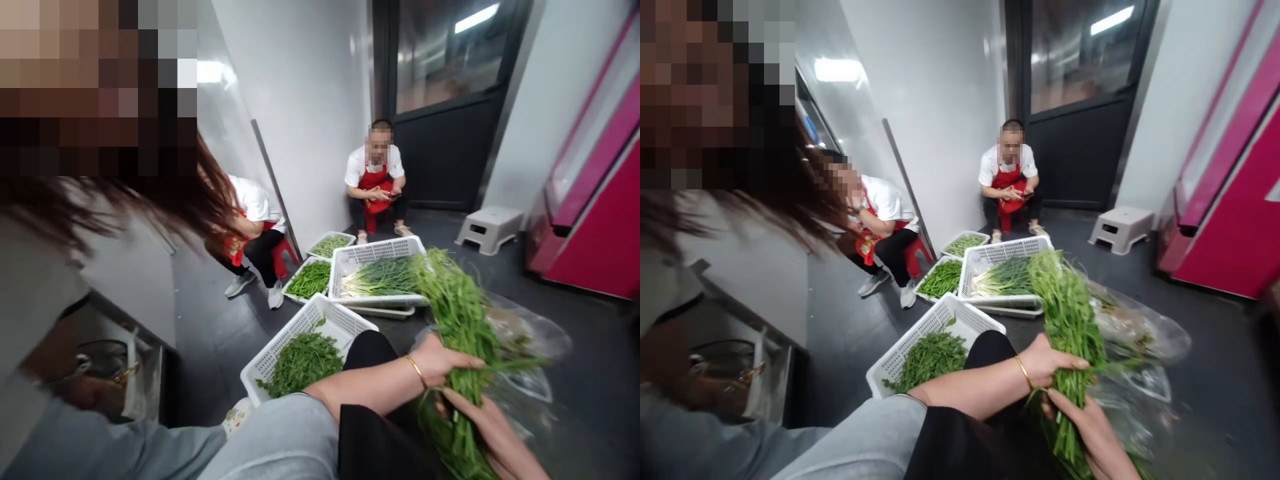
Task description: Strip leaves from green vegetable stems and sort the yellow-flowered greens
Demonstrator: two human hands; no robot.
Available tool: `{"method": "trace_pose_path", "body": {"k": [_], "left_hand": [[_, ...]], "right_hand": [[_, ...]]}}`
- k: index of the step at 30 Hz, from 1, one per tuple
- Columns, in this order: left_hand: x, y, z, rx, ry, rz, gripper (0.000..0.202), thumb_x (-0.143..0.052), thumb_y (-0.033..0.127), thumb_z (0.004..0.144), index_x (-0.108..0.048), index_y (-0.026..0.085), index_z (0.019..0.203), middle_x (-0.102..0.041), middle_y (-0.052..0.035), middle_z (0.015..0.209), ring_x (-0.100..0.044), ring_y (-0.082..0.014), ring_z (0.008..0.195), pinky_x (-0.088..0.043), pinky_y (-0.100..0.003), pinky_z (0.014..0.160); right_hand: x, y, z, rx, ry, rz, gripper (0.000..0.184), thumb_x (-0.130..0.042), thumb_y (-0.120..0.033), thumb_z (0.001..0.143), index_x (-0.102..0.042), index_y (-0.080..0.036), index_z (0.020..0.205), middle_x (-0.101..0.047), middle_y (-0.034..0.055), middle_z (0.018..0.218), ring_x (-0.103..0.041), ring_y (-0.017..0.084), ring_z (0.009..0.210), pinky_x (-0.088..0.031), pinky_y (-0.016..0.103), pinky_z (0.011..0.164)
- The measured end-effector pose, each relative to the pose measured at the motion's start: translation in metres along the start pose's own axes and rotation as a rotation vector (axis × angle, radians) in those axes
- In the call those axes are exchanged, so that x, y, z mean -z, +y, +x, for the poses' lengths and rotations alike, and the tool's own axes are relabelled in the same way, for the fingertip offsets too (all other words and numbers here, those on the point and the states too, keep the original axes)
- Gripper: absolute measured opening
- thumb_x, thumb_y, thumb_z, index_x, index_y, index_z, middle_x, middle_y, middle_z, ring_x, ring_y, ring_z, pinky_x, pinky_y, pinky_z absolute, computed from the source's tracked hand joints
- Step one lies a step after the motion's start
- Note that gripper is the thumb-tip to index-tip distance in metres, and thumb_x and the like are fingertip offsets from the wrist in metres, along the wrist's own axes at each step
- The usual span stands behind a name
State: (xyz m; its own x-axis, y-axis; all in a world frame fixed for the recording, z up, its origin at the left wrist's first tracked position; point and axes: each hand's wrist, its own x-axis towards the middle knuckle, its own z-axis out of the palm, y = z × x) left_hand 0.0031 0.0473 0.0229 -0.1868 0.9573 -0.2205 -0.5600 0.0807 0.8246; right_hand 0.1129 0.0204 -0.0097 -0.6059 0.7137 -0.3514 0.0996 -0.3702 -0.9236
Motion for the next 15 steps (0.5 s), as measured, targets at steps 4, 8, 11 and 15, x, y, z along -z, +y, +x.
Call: {"method": "trace_pose_path", "body": {"k": [4, 8, 11, 15], "left_hand": [[-0.019, 0.027, -0.035, -0.028, -0.168, 0.256, 0.044, -0.082, 0.03, 0.038, -0.069, 0.017, 0.078, -0.066, -0.0104, 0.084, -0.061, -0.0229, 0.073, -0.046, -0.041, 0.081], [-0.033, 0.057, -0.072, -0.025, -0.431, 0.442, 0.036, -0.074, 0.024, 0.054, -0.069, 0.02, 0.089, -0.068, -0.0079, 0.086, -0.063, -0.0232, 0.072, -0.051, -0.035, 0.068], [-0.028, 0.058, -0.049, 0.132, -0.614, 0.624, 0.03, -0.074, 0.027, 0.056, -0.069, 0.023, 0.085, -0.069, -0.0042, 0.071, -0.06, -0.0217, 0.051, -0.048, -0.031, 0.044], [-0.045, 0.041, -0.03, 0.142, -0.463, 0.708, 0.026, -0.075, 0.035, 0.055, -0.07, 0.025, 0.078, -0.071, -0.0045, 0.078, -0.065, -0.0314, 0.078, -0.056, -0.041, 0.065]], "right_hand": [[0.005, -0.008, -0.013, 0.093, 0.015, -0.071, 0.029, -0.067, -0.049, 0.058, -0.053, -0.023, 0.055, -0.056, 0.0021, 0.05, -0.057, 0.023, 0.047, -0.049, 0.036, 0.049], [0.003, -0.048, -0.043, 0.222, -0.018, -0.148, 0.022, -0.067, -0.046, 0.056, -0.058, -0.027, 0.062, -0.06, -0.002, 0.056, -0.061, 0.023, 0.056, -0.053, 0.036, 0.056], [0.007, -0.073, -0.023, 0.246, 0.046, -0.32, 0.027, -0.067, -0.047, 0.057, -0.064, -0.034, 0.081, -0.066, -0.0073, 0.075, -0.065, 0.02, 0.075, -0.056, 0.03, 0.059], [0.039, -0.084, -0.007, 0.317, 0.042, -0.621, 0.028, -0.061, -0.055, 0.061, -0.066, -0.037, 0.082, -0.065, -0.0115, 0.068, -0.065, 0.016, 0.076, -0.054, 0.024, 0.052]]}}
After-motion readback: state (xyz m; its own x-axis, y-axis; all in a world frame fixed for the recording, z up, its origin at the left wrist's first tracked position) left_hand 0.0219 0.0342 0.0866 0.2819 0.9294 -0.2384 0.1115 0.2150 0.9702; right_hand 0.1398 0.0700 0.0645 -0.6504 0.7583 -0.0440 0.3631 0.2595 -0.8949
